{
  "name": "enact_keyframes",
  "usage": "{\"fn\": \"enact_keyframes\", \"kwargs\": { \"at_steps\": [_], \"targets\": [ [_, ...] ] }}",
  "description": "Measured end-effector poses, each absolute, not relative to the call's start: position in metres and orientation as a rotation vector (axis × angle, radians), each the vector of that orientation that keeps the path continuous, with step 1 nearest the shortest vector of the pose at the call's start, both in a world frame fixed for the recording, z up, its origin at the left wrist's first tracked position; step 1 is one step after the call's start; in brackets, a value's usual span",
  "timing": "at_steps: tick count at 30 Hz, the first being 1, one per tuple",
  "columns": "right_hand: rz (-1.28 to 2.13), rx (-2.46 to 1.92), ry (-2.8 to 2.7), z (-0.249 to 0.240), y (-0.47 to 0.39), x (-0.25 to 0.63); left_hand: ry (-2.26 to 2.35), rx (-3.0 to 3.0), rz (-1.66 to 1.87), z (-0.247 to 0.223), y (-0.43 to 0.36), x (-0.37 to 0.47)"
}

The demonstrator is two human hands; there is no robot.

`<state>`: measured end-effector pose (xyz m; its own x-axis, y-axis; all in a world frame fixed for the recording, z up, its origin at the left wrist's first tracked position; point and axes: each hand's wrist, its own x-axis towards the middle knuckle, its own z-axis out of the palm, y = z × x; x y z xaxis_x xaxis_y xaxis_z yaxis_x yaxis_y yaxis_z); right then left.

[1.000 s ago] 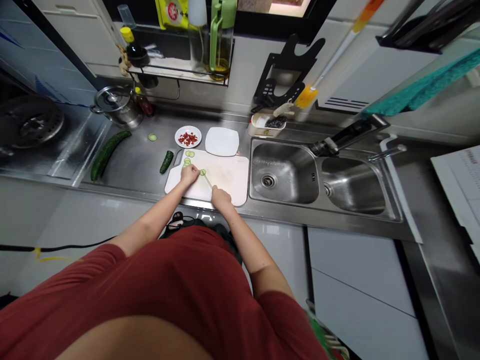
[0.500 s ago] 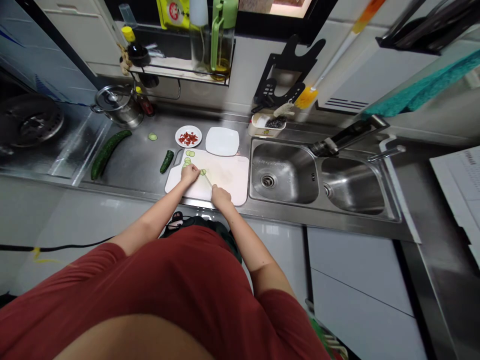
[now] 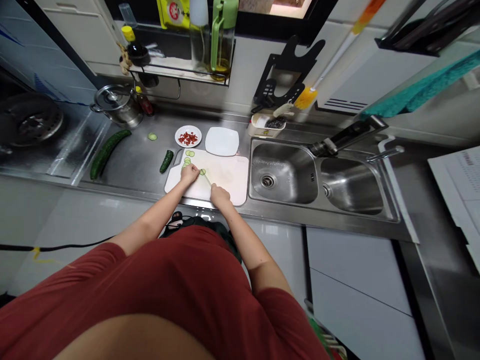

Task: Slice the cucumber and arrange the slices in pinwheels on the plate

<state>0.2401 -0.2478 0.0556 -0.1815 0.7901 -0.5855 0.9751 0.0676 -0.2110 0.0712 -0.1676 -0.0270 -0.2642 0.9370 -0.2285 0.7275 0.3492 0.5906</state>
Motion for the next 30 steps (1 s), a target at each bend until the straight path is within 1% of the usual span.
{"fn": "enact_keyframes", "kwargs": {
  "at_steps": [30],
  "targets": [
    [-0.811,1.787,2.028,0.043,-0.265,0.252,2.068,1.434,0.493,-0.026,-0.167,0.071]
  ]
}}
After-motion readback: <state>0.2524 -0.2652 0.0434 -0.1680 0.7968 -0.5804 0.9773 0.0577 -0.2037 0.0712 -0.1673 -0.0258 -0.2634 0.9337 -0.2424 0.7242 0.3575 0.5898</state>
